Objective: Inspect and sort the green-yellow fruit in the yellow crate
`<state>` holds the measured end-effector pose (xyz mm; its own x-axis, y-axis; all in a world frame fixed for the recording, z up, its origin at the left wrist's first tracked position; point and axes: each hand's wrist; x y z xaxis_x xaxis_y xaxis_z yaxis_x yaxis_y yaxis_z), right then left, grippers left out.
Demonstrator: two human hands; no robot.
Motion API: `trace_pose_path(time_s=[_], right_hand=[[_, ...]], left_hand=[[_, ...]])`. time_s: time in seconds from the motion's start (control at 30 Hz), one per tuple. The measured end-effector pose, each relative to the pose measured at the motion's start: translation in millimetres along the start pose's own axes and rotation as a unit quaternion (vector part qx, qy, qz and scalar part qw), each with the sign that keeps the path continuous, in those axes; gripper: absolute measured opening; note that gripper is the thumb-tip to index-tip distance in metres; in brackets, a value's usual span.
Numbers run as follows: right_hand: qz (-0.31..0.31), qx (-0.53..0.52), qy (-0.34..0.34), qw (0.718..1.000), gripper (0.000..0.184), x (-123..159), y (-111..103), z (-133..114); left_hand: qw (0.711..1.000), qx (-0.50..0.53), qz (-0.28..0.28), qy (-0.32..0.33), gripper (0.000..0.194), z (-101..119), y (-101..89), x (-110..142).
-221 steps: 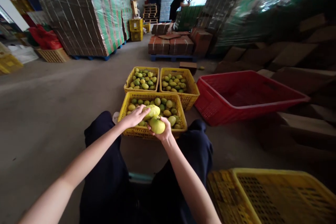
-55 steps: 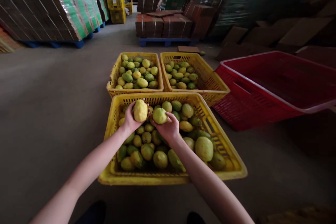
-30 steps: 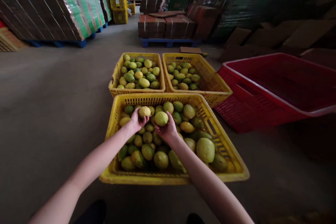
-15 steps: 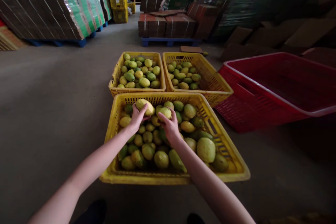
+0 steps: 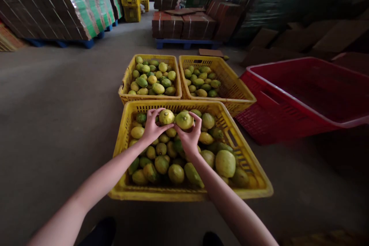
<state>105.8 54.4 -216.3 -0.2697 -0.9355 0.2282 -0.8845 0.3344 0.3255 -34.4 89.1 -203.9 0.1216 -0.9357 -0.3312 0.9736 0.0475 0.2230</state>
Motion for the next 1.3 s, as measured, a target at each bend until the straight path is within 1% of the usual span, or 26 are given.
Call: trace_pose_path(time_s=[0.07,0.1,0.13,0.2,0.27,0.33,0.4,0.43,0.5,0.53,0.63,0.73,0.8,0.87,0.93,0.97,1.07,1.13,1.17,1.23,1.3], right_hand=[[0.041,-0.007,-0.051,0.998,0.061,1.5,2.7,-4.3],[0.055,-0.016,-0.062,0.996,0.06,1.9,3.9,-6.5],[0.06,-0.027,-0.06,0.996,0.058,2.0,4.8,-8.3],[0.06,-0.058,-0.036,0.996,0.054,0.8,5.5,-10.7],[0.041,-0.09,-0.004,0.995,0.046,-1.7,5.2,-11.5],[0.003,-0.113,0.025,0.993,0.037,-3.9,5.0,-11.5],[-0.039,-0.124,0.053,0.99,0.029,-4.7,5.2,-11.8],[-0.056,-0.122,0.066,0.989,0.027,-4.4,5.4,-12.2],[-0.075,-0.11,0.091,0.987,0.027,-2.9,5.5,-13.3],[-0.078,-0.106,0.099,0.986,0.026,-1.9,5.5,-13.8],[-0.08,-0.106,0.112,0.985,0.023,0.8,5.6,-14.3],[-0.088,-0.114,0.134,0.98,0.018,2.2,7.1,-11.9],[-0.107,-0.114,0.16,0.975,0.014,2.5,8.8,-9.1],[-0.131,-0.109,0.178,0.969,0.015,2.6,10.4,-6.1],[-0.138,-0.104,0.183,0.968,0.018,2.5,11.6,-3.9],[-0.134,-0.103,0.187,0.968,0.018,2.5,12.1,-3.3],[-0.12,-0.116,0.203,0.965,0.019,1.8,12.7,-3.6],[-0.127,-0.136,0.203,0.961,0.019,0.9,12.4,-4.7],[-0.132,-0.148,0.201,0.959,0.02,0.1,12.0,-5.3],[-0.131,-0.17,0.21,0.954,0.021,-1.8,10.6,-6.4],[-0.112,-0.194,0.246,0.943,0.018,-4.0,9.0,-7.5]], left_hand=[[0.998,0.037,-0.004,-0.042,0.053,-2.2,-0.8,-1.3],[0.995,0.067,-0.007,-0.073,0.048,-2.8,-1.0,-1.9],[0.99,0.1,-0.01,-0.103,0.043,-2.9,-1.3,-2.5],[0.975,0.16,-0.007,-0.155,0.034,-1.9,-2.1,-4.0],[0.958,0.203,0.018,-0.203,0.023,0.3,-3.3,-6.3],[0.934,0.237,0.055,-0.261,0.013,3.2,-5.0,-9.3],[0.906,0.28,0.069,-0.31,0.02,6.4,-6.3,-12.3],[0.894,0.305,0.066,-0.322,0.025,7.9,-6.5,-13.6],[0.879,0.346,0.061,-0.323,0.033,10.3,-6.1,-15.5],[0.876,0.354,0.069,-0.321,0.034,10.8,-5.5,-16.0],[0.876,0.33,0.11,-0.334,0.032,9.7,-3.2,-16.5],[0.874,0.302,0.124,-0.359,0.031,6.6,-1.7,-16.6],[0.865,0.296,0.146,-0.378,0.033,5.1,-1.2,-16.8],[0.85,0.297,0.177,-0.396,0.035,4.3,-1.1,-17.0],[0.845,0.3,0.192,-0.399,0.036,3.9,-1.3,-17.3],[0.849,0.301,0.195,-0.388,0.034,3.6,-1.6,-17.5],[0.876,0.281,0.217,-0.328,0.024,2.6,-2.1,-17.9],[0.884,0.27,0.216,-0.313,0.02,1.7,-2.0,-17.4],[0.882,0.269,0.21,-0.324,0.02,1.3,-1.9,-16.9],[0.866,0.274,0.203,-0.365,0.024,0.7,-1.9,-15.6],[0.851,0.278,0.209,-0.394,0.03,0.8,-2.1,-14.7]])
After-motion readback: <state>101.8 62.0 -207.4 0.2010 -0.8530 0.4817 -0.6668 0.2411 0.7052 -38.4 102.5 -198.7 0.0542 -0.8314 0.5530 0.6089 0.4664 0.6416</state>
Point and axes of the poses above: each hand's wrist, its own x-axis away from the middle knuckle, its own y-axis out of the palm, z = x × y, and after that the axes turned 15 degrees about y, right-handed
